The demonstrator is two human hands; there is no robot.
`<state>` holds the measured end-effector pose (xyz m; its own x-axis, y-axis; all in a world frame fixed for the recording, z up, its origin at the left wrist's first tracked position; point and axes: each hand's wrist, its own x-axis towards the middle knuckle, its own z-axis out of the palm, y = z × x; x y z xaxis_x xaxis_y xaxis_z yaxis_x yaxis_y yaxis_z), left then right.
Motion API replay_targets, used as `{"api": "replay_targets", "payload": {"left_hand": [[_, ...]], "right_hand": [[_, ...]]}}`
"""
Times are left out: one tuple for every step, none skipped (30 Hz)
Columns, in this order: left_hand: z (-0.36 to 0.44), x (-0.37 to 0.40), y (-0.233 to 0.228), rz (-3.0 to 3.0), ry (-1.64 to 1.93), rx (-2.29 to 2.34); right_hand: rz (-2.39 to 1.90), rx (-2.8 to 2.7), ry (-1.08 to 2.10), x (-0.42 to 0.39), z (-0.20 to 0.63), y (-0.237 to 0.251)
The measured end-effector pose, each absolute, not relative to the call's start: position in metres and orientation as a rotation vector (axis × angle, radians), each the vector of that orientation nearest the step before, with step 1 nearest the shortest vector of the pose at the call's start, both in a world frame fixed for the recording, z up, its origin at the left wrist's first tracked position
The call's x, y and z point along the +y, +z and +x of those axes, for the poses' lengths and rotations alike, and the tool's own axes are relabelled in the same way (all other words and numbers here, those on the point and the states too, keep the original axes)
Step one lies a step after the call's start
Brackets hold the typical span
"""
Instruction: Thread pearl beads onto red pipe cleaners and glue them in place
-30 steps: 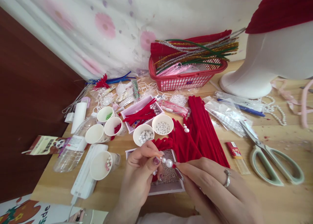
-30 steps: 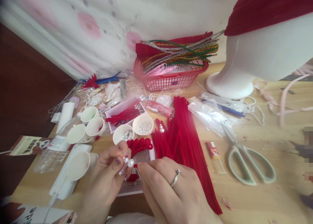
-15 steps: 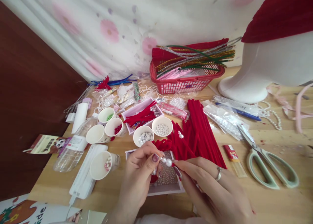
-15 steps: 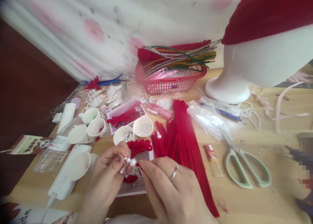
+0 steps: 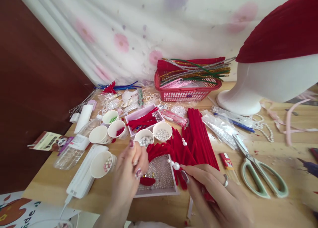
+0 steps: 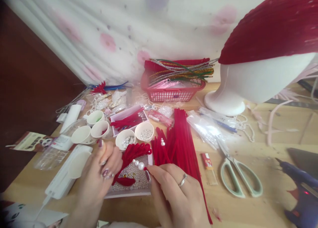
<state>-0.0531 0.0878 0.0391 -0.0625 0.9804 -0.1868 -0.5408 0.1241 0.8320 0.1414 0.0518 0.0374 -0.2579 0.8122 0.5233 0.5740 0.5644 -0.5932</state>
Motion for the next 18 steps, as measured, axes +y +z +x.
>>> {"api": "replay_targets", "payload": {"left_hand": [[-0.057, 0.089, 0.04, 0.661, 1.423, 0.944], [-0.062, 0.091, 0.04, 0.718, 1.465, 0.958], [-0.066, 0.092, 0.042, 0.8, 1.502, 0.984], [-0.07, 0.094, 0.043, 0.913, 1.518, 1.016], [-0.074, 0.095, 0.046, 1.057, 1.507, 1.054], [-0.076, 0.095, 0.05, 1.219, 1.466, 1.099], [-0.077, 0.095, 0.054, 1.387, 1.391, 1.139], [-0.077, 0.094, 0.059, 1.536, 1.327, 1.177], [-0.075, 0.093, 0.065, 1.678, 1.257, 1.215], [-0.072, 0.092, 0.07, 1.811, 1.203, 1.245], [-0.069, 0.091, 0.074, 1.929, 1.158, 1.277], [-0.065, 0.089, 0.078, 2.032, 1.112, 1.3], [-0.061, 0.088, 0.08, 2.113, 1.066, 1.319], [-0.057, 0.087, 0.081, 2.175, 1.014, 1.331], [-0.054, 0.085, 0.082, 2.221, 0.96, 1.337], [-0.051, 0.085, 0.081, 2.255, 0.91, 1.343], [-0.049, 0.084, 0.081, 2.284, 0.869, 1.347], [-0.048, 0.084, 0.08, 2.306, 0.834, 1.351]], "right_hand": [[-1.116, -1.964, 0.35, 0.051, 0.144, 0.037], [-1.118, -1.972, 0.34, 0.05, 0.146, 0.037], [-1.125, -1.975, 0.327, 0.049, 0.149, 0.036], [-1.127, -1.979, 0.314, 0.049, 0.15, 0.035], [-1.129, -1.979, 0.308, 0.048, 0.152, 0.034], [-1.132, -1.972, 0.31, 0.048, 0.153, 0.033], [-1.137, -1.964, 0.316, 0.047, 0.153, 0.032], [-1.141, -1.955, 0.321, 0.047, 0.153, 0.032], [-1.146, -1.95, 0.333, 0.047, 0.154, 0.031], [-1.15, -1.948, 0.341, 0.047, 0.154, 0.031], [-1.151, -1.958, 0.344, 0.047, 0.155, 0.031], [-1.142, -1.981, 0.34, 0.047, 0.157, 0.031], [-1.131, -2.008, 0.335, 0.048, 0.159, 0.031], [-1.124, -2.032, 0.33, 0.048, 0.161, 0.031], [-1.117, -2.051, 0.318, 0.048, 0.162, 0.03], [-1.114, -2.063, 0.307, 0.048, 0.164, 0.03], [-1.117, -2.067, 0.298, 0.049, 0.165, 0.03], [-1.124, -2.065, 0.294, 0.049, 0.166, 0.03]]}}
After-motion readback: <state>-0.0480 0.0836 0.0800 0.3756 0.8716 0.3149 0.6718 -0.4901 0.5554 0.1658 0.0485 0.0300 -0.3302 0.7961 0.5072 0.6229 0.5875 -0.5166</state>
